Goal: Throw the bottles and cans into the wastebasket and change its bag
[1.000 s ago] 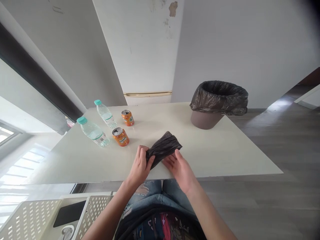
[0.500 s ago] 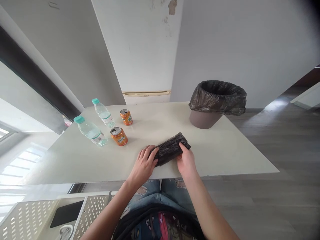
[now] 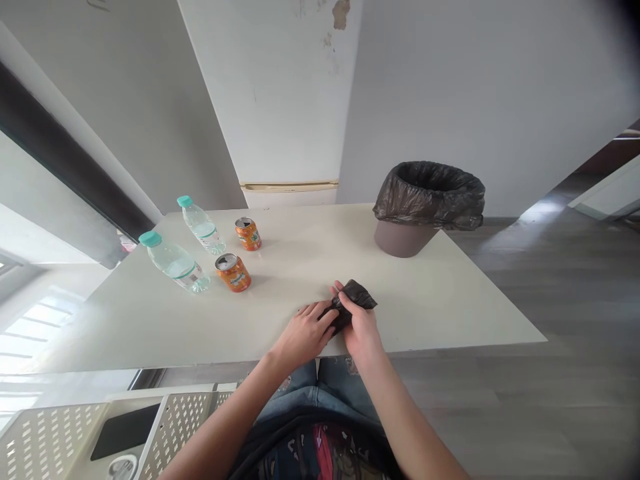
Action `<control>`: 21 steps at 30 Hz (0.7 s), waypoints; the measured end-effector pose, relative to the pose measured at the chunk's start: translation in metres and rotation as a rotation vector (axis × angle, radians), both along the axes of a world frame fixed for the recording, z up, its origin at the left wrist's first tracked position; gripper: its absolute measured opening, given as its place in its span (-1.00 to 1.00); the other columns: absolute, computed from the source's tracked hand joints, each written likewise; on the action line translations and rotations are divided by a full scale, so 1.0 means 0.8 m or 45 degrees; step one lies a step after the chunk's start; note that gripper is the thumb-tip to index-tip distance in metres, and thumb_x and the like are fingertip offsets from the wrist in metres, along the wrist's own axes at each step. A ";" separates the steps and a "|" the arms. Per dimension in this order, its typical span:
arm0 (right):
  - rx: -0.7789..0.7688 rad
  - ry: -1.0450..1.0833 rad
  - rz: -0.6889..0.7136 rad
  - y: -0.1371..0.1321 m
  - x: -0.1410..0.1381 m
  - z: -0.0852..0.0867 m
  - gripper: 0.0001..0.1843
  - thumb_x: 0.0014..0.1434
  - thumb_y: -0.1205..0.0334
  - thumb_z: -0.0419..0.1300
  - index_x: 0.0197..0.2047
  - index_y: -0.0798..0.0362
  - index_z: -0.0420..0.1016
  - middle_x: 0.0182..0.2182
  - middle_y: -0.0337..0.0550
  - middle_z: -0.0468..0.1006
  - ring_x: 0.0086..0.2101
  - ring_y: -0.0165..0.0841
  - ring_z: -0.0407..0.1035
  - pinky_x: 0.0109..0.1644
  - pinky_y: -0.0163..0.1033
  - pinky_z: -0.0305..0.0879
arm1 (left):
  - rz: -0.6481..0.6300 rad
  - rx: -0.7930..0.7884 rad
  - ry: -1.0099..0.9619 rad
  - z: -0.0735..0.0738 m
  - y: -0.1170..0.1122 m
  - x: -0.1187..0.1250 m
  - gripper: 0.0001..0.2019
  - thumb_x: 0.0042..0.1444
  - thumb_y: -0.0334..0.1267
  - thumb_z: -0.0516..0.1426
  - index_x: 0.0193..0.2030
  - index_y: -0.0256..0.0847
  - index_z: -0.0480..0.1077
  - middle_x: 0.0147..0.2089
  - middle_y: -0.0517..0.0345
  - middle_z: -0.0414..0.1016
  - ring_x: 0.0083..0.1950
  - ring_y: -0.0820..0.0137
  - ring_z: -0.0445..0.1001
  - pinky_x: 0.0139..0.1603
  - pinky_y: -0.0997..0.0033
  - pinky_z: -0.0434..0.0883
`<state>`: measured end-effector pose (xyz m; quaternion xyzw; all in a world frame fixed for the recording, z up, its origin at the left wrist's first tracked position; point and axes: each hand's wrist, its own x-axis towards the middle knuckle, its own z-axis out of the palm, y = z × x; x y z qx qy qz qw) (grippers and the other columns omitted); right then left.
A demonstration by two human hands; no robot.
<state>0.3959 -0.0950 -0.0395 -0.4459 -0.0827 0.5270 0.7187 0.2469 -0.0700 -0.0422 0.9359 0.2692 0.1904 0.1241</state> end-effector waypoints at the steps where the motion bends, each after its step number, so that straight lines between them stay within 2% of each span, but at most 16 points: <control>1: -0.011 -0.001 0.000 0.000 0.000 -0.003 -0.48 -0.13 0.14 0.56 -0.07 0.07 0.66 0.02 0.02 0.68 0.15 -0.05 0.49 0.22 0.03 0.46 | -0.002 -0.012 -0.004 0.002 0.002 -0.006 -0.72 0.38 -0.34 0.10 0.19 -0.09 0.37 0.28 -0.04 0.46 0.20 0.17 0.54 0.20 0.04 0.55; 3: -0.017 0.006 -0.094 0.002 0.002 -0.008 -0.53 -0.11 0.15 0.53 -0.09 0.03 0.62 -0.05 -0.07 0.69 0.03 -0.13 0.54 0.17 0.01 0.47 | 0.016 -0.027 -0.015 0.005 0.003 -0.018 -0.70 0.39 -0.35 0.09 0.21 -0.08 0.36 0.30 -0.04 0.44 0.20 0.20 0.55 0.20 0.07 0.56; 6: 0.019 0.033 -0.272 0.009 0.008 -0.011 -0.66 -0.04 0.17 0.47 -0.21 -0.02 0.48 -0.31 -0.26 0.59 -0.27 -0.30 0.51 0.05 -0.06 0.50 | -0.010 -0.003 0.004 0.004 0.002 -0.033 -0.67 0.41 -0.32 0.09 0.27 -0.08 0.35 0.32 -0.02 0.46 0.26 0.19 0.52 0.27 0.04 0.54; 8: 0.033 0.026 -0.279 0.013 0.008 -0.009 -0.69 0.04 0.11 0.42 -0.28 -0.03 0.38 -0.43 -0.32 0.47 -0.38 -0.34 0.43 -0.05 -0.08 0.50 | -0.058 0.026 0.014 0.001 0.003 -0.038 -0.66 0.42 -0.32 0.08 0.29 -0.09 0.36 0.31 0.00 0.49 0.32 0.18 0.48 0.34 0.02 0.49; 10: 0.029 -0.076 -0.265 0.012 0.003 -0.004 -0.68 0.13 0.03 0.38 -0.29 -0.03 0.33 -0.45 -0.31 0.43 -0.40 -0.33 0.41 -0.14 -0.12 0.47 | -0.086 0.038 0.004 -0.003 0.004 -0.039 -0.67 0.43 -0.33 0.06 0.29 -0.12 0.38 0.28 0.00 0.52 0.36 0.18 0.45 0.37 0.02 0.47; 11: 0.040 -0.191 -0.263 0.010 -0.002 -0.001 -0.69 0.18 0.00 0.35 -0.29 -0.03 0.33 -0.45 -0.31 0.42 -0.40 -0.34 0.40 -0.17 -0.15 0.45 | -0.093 0.037 -0.004 -0.005 0.005 -0.038 -0.67 0.43 -0.34 0.06 0.27 -0.14 0.40 0.27 -0.01 0.53 0.36 0.18 0.45 0.38 0.03 0.46; 13: 0.095 -0.586 -0.191 0.005 -0.012 0.003 -0.74 0.29 -0.01 0.26 -0.26 -0.04 0.34 -0.45 -0.31 0.42 -0.40 -0.35 0.38 -0.18 -0.20 0.39 | -0.110 0.025 -0.015 -0.006 0.007 -0.036 -0.69 0.42 -0.35 0.07 0.24 -0.16 0.42 0.24 -0.01 0.54 0.35 0.18 0.45 0.39 0.04 0.46; 16: 0.218 -1.380 0.182 -0.001 -0.024 0.005 -0.91 0.37 0.17 0.12 -0.16 -0.05 0.42 -0.39 -0.25 0.48 -0.36 -0.31 0.40 -0.18 -0.23 0.32 | -0.116 -0.008 -0.039 -0.008 0.008 -0.036 -0.76 0.39 -0.37 0.10 0.11 -0.14 0.49 0.13 0.00 0.57 0.27 0.16 0.49 0.31 0.03 0.52; 18: 0.231 -1.815 0.420 -0.002 -0.027 0.002 -0.83 0.30 0.34 0.07 -0.10 -0.05 0.43 -0.28 -0.18 0.54 -0.31 -0.27 0.43 -0.21 -0.22 0.30 | -0.053 -0.027 -0.086 -0.009 0.005 -0.042 -0.83 0.34 -0.42 0.13 -0.04 -0.14 0.52 0.07 -0.02 0.55 0.24 0.14 0.49 0.23 0.04 0.56; 21: 0.196 -2.191 0.594 0.000 -0.026 -0.001 -0.75 0.24 0.41 0.07 -0.06 -0.03 0.41 -0.20 -0.10 0.56 -0.26 -0.22 0.45 -0.21 -0.20 0.30 | 0.109 -0.051 -0.172 -0.010 -0.002 -0.056 -0.88 0.29 -0.43 0.16 -0.15 -0.13 0.49 0.19 -0.08 0.44 0.30 0.09 0.42 0.22 0.02 0.55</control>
